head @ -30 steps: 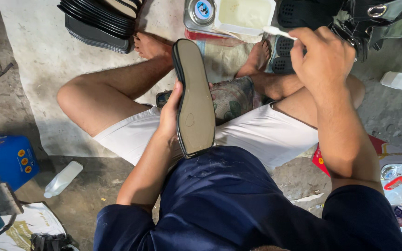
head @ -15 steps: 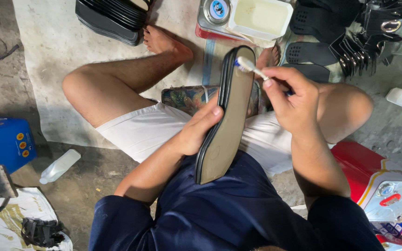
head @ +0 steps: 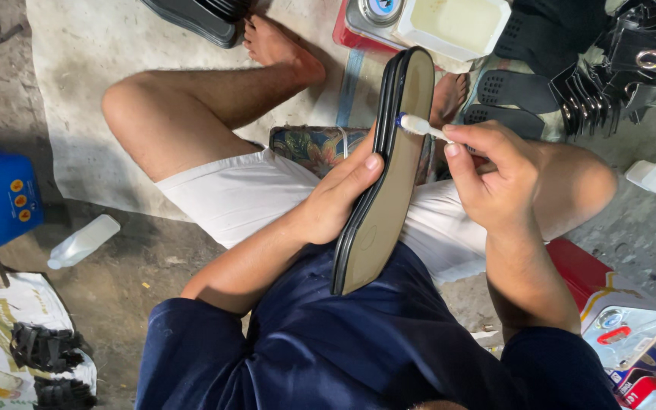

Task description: The person sits on the floor and applies a white adhesive to the sole of a black sandal using a toothbrush. They repeatedly dip the toothbrush into a container of glue and spread it across the sandal's surface, then place the finished sandal on a nearby stack.

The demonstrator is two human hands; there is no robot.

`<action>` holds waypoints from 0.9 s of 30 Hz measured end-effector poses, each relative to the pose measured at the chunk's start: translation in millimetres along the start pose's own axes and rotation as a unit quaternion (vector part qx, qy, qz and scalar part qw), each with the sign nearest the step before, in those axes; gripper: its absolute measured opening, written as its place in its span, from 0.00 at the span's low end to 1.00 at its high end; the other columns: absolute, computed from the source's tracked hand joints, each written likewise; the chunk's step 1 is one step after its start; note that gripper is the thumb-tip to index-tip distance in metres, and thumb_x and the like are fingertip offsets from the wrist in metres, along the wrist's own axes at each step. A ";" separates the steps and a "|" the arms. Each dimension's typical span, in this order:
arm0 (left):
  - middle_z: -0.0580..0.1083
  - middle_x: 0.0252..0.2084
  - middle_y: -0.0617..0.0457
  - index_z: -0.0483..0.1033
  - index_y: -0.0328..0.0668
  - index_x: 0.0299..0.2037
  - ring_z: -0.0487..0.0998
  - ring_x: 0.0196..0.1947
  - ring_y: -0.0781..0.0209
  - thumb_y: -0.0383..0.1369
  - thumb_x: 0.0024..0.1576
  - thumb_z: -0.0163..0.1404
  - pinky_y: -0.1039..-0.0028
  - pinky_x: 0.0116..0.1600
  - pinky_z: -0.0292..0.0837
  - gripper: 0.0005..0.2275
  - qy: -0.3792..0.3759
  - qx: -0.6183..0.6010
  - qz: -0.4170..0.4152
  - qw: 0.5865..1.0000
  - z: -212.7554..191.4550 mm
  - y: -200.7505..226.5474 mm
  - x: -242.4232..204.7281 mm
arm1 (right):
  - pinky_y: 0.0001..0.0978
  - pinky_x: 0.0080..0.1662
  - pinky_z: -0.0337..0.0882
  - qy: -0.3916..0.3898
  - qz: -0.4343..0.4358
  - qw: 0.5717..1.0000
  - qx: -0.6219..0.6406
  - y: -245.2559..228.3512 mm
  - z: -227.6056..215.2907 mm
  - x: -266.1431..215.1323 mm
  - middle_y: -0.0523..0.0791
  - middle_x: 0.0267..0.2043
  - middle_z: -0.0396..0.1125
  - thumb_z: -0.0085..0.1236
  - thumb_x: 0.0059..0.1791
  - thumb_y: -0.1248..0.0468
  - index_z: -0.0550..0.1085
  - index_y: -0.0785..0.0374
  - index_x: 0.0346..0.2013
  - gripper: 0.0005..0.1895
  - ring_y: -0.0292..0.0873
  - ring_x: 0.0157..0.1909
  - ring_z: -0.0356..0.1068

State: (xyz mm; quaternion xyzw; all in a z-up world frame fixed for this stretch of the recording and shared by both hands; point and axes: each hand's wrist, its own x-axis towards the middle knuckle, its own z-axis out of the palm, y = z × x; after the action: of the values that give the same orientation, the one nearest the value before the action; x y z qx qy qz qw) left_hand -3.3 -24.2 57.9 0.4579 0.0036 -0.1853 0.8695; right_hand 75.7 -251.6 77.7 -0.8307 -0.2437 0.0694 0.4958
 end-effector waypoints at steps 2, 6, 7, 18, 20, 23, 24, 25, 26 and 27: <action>0.47 0.83 0.44 0.38 0.34 0.80 0.43 0.84 0.55 0.44 0.74 0.32 0.66 0.83 0.38 0.30 0.011 0.034 0.016 0.999 -0.7 0.2 2.3 | 0.21 0.37 0.69 0.000 0.018 1.000 0.014 -1.2 1.1 -2.4 0.48 0.42 0.72 0.59 0.57 0.76 0.76 0.69 0.49 0.07 0.35 0.36 0.70; 0.48 0.80 0.43 0.37 0.35 0.81 0.47 0.81 0.55 0.46 0.76 0.29 0.65 0.85 0.42 0.30 -0.001 0.028 0.066 0.997 -1.5 3.1 6.3 | 0.22 0.37 0.69 -0.011 0.011 1.000 -0.007 -6.4 2.5 -6.5 0.50 0.43 0.73 0.60 0.56 0.77 0.76 0.69 0.48 0.07 0.37 0.35 0.70; 0.50 0.80 0.43 0.37 0.35 0.80 0.48 0.79 0.55 0.46 0.76 0.29 0.65 0.83 0.43 0.29 -0.003 0.018 0.073 0.997 -0.9 3.5 7.6 | 0.23 0.39 0.70 -0.013 0.000 1.000 -0.009 -8.1 2.9 -7.5 0.50 0.44 0.73 0.60 0.56 0.77 0.75 0.69 0.48 0.07 0.38 0.37 0.71; 0.47 0.81 0.44 0.34 0.35 0.80 0.48 0.78 0.58 0.45 0.77 0.29 0.69 0.81 0.45 0.29 0.111 0.042 0.122 0.985 0.4 -7.6 14.2 | 0.26 0.38 0.71 -0.031 -0.001 0.999 -0.043 -33.2 9.5 -17.1 0.50 0.42 0.73 0.61 0.54 0.77 0.76 0.67 0.47 0.08 0.40 0.37 0.73; 0.48 0.81 0.45 0.36 0.34 0.80 0.48 0.78 0.59 0.44 0.78 0.31 0.71 0.80 0.45 0.28 0.134 0.023 0.126 0.983 0.2 -11.8 16.1 | 0.26 0.37 0.71 -0.038 0.008 0.999 -0.026 -35.6 10.3 -18.9 0.49 0.40 0.73 0.61 0.54 0.76 0.76 0.68 0.46 0.07 0.39 0.35 0.73; 0.48 0.80 0.45 0.35 0.35 0.80 0.50 0.76 0.60 0.43 0.77 0.32 0.72 0.79 0.47 0.28 0.156 0.000 0.128 0.980 -1.5 -17.0 17.5 | 0.28 0.40 0.73 -0.043 -0.013 0.999 -0.028 -38.2 11.3 -21.1 0.49 0.42 0.73 0.62 0.55 0.76 0.76 0.67 0.46 0.07 0.42 0.38 0.74; 0.48 0.80 0.46 0.34 0.35 0.80 0.50 0.76 0.60 0.42 0.77 0.32 0.72 0.79 0.48 0.29 0.162 -0.002 0.128 0.978 -2.2 -18.1 17.9 | 0.30 0.42 0.73 -0.043 -0.027 0.998 -0.034 -39.0 11.2 -21.2 0.50 0.43 0.73 0.62 0.55 0.76 0.76 0.67 0.46 0.07 0.44 0.40 0.75; 0.48 0.80 0.45 0.34 0.35 0.80 0.50 0.76 0.59 0.42 0.77 0.32 0.72 0.80 0.48 0.28 0.170 0.005 0.128 0.977 -3.0 -18.6 18.4 | 0.30 0.43 0.74 -0.047 -0.034 0.998 -0.038 -40.0 11.1 -20.8 0.50 0.43 0.73 0.62 0.55 0.75 0.77 0.67 0.46 0.06 0.45 0.40 0.75; 0.48 0.80 0.46 0.34 0.36 0.80 0.49 0.77 0.60 0.42 0.77 0.32 0.72 0.81 0.47 0.28 0.177 0.021 0.131 0.975 -4.5 -18.7 19.4 | 0.31 0.43 0.74 -0.051 -0.041 0.997 -0.042 -40.9 10.6 -20.2 0.50 0.42 0.73 0.62 0.54 0.75 0.77 0.67 0.46 0.06 0.46 0.40 0.75; 0.47 0.80 0.46 0.34 0.36 0.80 0.48 0.77 0.60 0.42 0.78 0.31 0.73 0.81 0.46 0.27 0.184 0.036 0.133 0.973 -5.2 -18.8 19.7 | 0.31 0.44 0.74 -0.055 -0.048 0.996 -0.046 -42.5 9.3 -20.3 0.50 0.42 0.73 0.63 0.54 0.75 0.77 0.67 0.45 0.06 0.46 0.40 0.75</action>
State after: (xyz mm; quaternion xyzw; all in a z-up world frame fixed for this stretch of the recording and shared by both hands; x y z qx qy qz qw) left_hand 9.8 -35.9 36.5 0.5115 0.0961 0.0200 0.8537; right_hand 40.4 -237.4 106.9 -0.8350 -0.3131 0.0798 0.4454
